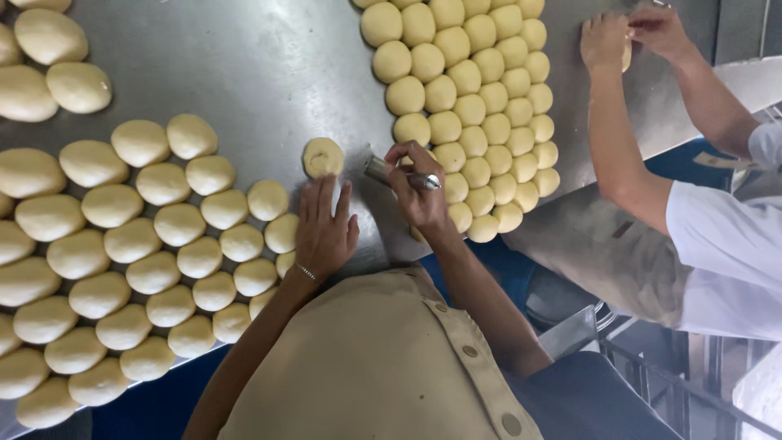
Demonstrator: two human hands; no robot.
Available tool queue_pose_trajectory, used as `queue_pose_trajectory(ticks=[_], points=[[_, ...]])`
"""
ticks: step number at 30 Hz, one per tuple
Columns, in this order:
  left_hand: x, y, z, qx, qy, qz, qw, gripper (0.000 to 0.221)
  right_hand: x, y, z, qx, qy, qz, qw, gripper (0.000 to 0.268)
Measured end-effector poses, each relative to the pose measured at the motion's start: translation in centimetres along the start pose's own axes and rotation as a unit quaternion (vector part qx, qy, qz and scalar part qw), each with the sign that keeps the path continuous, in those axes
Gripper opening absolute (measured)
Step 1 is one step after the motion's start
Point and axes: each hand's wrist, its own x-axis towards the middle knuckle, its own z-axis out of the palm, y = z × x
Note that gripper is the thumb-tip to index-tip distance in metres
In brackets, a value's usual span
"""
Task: The person prepares bread dough on a metal table by flattening small dough balls with a rolling tool, rolling them into cylinders by hand, and placing them into metal molds.
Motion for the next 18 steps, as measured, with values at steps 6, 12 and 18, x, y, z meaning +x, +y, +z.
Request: queue_pose_trajectory(ticks=[6, 12, 18], points=[[1.7, 1.7, -3.8, -0.143, 0.051, -0.056, 0.987, 0.062, -1.7, -0.8, -1.4, -0.028, -0.097, 0.038, 0.994, 0.015], [2.7, 1.5, -4.2, -0.252, -0.107, -0.06, 0.96, 0.039, -3.3, -0.5, -0.6, -0.001, -0.115, 0.017, 0.993, 0.014], [2.4, 2.0, -4.7, -0.297, -0.138, -0.062, 0.943, 0.032, -3.9, -1.1, -1.4, -0.016, -0.126, 0.049, 0.991, 0.009]])
